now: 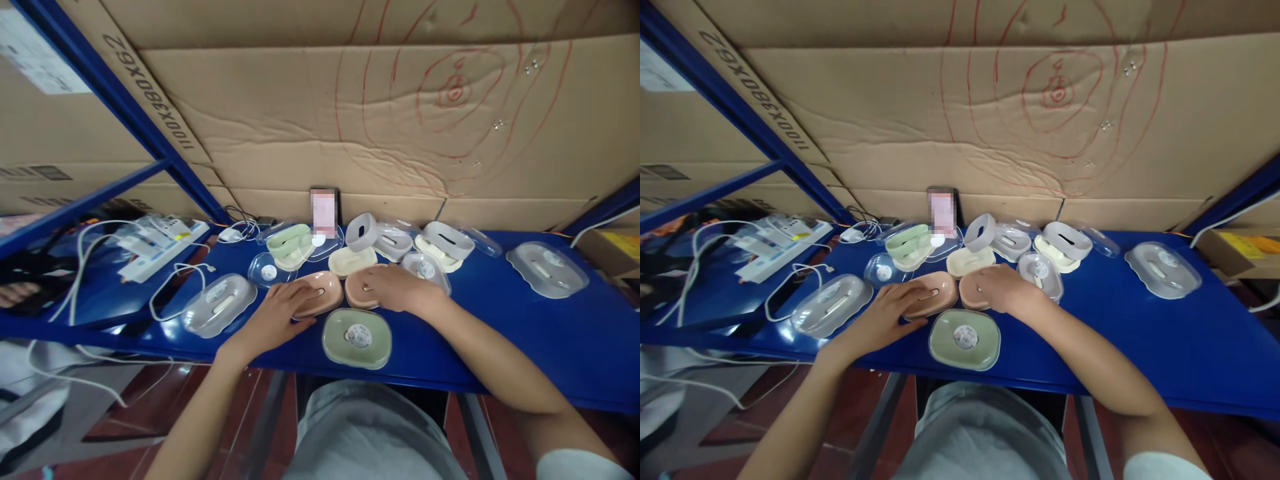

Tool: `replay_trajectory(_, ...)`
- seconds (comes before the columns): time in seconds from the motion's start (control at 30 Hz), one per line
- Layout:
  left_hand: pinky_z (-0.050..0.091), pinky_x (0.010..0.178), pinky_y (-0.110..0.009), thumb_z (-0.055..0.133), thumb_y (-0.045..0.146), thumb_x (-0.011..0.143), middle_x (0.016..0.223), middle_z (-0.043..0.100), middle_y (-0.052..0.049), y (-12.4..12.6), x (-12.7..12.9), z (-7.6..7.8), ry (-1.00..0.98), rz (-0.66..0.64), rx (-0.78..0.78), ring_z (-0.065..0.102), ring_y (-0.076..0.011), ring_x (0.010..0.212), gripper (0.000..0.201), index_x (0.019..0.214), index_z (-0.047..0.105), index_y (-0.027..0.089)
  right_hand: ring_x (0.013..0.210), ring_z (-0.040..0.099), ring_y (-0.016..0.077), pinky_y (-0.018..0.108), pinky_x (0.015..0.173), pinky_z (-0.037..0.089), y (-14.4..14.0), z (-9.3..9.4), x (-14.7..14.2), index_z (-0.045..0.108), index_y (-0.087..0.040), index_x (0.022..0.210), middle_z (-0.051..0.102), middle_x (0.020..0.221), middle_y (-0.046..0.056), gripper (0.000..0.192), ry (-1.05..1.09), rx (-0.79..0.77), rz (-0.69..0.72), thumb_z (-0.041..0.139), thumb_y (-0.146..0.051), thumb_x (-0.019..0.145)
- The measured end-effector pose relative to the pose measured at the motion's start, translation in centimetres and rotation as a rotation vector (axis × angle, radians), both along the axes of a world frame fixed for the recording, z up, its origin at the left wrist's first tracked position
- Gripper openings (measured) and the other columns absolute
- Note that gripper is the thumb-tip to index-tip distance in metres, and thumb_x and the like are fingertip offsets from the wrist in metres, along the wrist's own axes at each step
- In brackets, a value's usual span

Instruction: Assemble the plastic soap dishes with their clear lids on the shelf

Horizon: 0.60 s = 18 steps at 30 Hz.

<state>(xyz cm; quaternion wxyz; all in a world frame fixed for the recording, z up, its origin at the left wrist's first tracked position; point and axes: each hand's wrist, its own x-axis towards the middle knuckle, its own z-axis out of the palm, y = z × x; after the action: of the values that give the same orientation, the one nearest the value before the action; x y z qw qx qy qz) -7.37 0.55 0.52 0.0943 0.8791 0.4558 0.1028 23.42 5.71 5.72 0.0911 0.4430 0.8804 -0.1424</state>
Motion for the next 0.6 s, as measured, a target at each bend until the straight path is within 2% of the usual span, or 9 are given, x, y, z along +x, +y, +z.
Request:
replay_trajectory(0.1,0.043,0.118,-0.054,0.061,0.038,0.106,0.144,0.07,-0.009,0.3,0.3,-0.3,-0.034,0.017,0.039,0.062,-0.0309,0.138,0.04,0.145,0.067,0.034,0.114,0.074,0.0291,0.031,0.083,0.05,0.2,0.3,0.7,0.078,-0.027,0.115,0.079,0.124,0.007,0.047,0.033,0.009,0.012,0.061,0.003,0.082)
replay_trajectory(0.2,0.046,0.115,-0.053,0.053,0.042,0.11,0.136,0.075,-0.01,0.7,0.6,-0.5,-0.123,0.047,0.086,0.066,-0.0305,0.132,0.035,0.136,0.072,0.028,0.108,0.075,0.0271,0.03,0.081,0.05,0.5,0.9,1.7,0.08,-0.029,0.114,0.081,0.123,0.004,0.048,0.062,0.015,0.028,0.058,0.002,0.085)
replay_trajectory(0.3,0.051,0.11,-0.049,0.048,0.043,0.112,0.13,0.078,-0.011,0.9,0.8,-0.6,-0.2,0.072,0.125,0.071,-0.0296,0.123,0.036,0.126,0.075,0.024,0.107,0.076,0.0249,0.029,0.083,0.05,0.6,1.4,2.3,0.077,-0.034,0.126,0.079,0.13,0.001,0.057,0.135,0.043,0.077,0.053,0.002,0.089)
replay_trajectory(0.43,0.052,0.107,-0.048,0.047,0.041,0.112,0.126,0.079,-0.011,1.1,1.3,-0.5,-0.237,0.087,0.159,0.073,-0.0292,0.118,0.035,0.118,0.075,0.022,0.125,0.07,0.029,0.039,0.101,0.051,0.6,1.4,2.1,0.063,-0.043,0.149,0.07,0.148,0.0,0.08,0.145,0.065,0.047,0.048,0.005,0.086)
replay_trajectory(0.53,0.053,0.105,-0.045,0.046,0.043,0.112,0.123,0.079,-0.011,1.7,1.2,0.6,-0.296,0.137,0.231,0.073,-0.0291,0.116,0.036,0.12,0.074,0.021,0.13,0.067,0.0307,0.045,0.106,0.05,0.8,1.1,1.7,0.071,-0.037,0.138,0.07,0.148,0.002,0.069,0.091,0.005,0.028,0.048,0.003,0.087)
replay_trajectory(0.6,0.053,0.104,-0.044,0.046,0.046,0.111,0.122,0.079,-0.011,2.8,0.9,1.7,-0.312,0.198,0.295,0.073,-0.0291,0.115,0.039,0.122,0.073,0.021,0.126,0.069,0.0291,0.042,0.104,0.051,0.9,1.1,1.7,0.077,-0.034,0.128,0.074,0.14,0.003,0.055,0.087,0.045,0.008,0.051,-0.003,0.092)
